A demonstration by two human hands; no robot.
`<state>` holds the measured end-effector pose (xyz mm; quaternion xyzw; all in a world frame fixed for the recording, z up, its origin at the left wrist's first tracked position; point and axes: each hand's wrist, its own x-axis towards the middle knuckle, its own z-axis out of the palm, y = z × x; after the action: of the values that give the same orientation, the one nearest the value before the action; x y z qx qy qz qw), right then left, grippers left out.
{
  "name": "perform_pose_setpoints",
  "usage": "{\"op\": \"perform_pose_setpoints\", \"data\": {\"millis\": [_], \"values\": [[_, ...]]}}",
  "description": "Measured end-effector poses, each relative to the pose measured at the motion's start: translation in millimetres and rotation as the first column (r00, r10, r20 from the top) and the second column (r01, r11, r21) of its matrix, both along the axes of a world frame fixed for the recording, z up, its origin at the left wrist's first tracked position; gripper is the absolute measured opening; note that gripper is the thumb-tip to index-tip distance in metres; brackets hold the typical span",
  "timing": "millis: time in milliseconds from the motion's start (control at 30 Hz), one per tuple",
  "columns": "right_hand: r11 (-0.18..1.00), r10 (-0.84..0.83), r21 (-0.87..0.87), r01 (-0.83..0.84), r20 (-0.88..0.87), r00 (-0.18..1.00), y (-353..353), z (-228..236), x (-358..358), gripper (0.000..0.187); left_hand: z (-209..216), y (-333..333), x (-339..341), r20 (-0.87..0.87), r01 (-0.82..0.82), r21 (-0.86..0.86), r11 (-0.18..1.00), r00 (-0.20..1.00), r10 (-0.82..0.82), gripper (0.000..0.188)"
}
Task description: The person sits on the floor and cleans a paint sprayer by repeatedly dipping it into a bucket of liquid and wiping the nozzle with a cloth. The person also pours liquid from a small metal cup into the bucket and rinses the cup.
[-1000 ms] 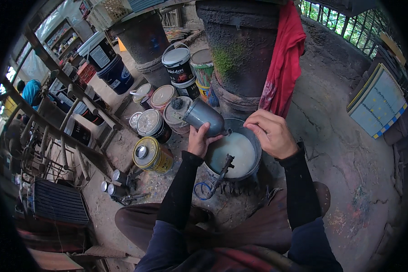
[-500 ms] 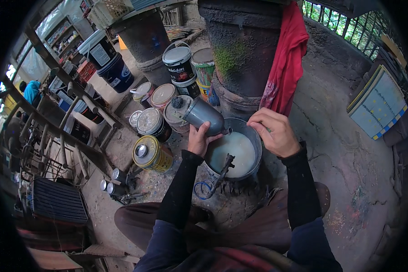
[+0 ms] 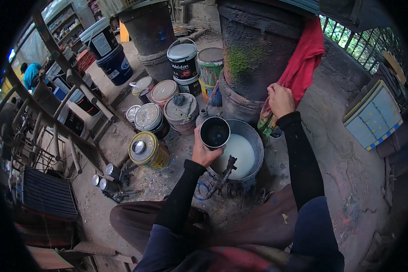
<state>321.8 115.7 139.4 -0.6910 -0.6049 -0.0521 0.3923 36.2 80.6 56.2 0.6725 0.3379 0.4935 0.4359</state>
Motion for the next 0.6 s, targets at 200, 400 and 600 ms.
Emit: {"op": "perform_pose_setpoints", "data": {"millis": [200,400,600], "values": [[0.996,-0.057,-0.068,0.064,0.100,0.993,19.3,-16.1,5.9,0.017,-1.2,-2.3,-5.4,0.004,0.081,0.049,0.996,0.997,-0.081,0.090],[0.986,-0.136,-0.089,0.142,0.068,0.988,28.6,-28.0,6.3,0.021,-7.6,-0.2,-10.4,0.091,0.119,-0.053,0.991,0.989,-0.114,0.087],[0.985,-0.103,-0.119,0.121,0.149,0.984,32.0,-25.0,15.1,0.022,-32.9,2.8,-3.0,0.035,0.028,0.050,0.998,0.999,-0.030,0.083]]}}
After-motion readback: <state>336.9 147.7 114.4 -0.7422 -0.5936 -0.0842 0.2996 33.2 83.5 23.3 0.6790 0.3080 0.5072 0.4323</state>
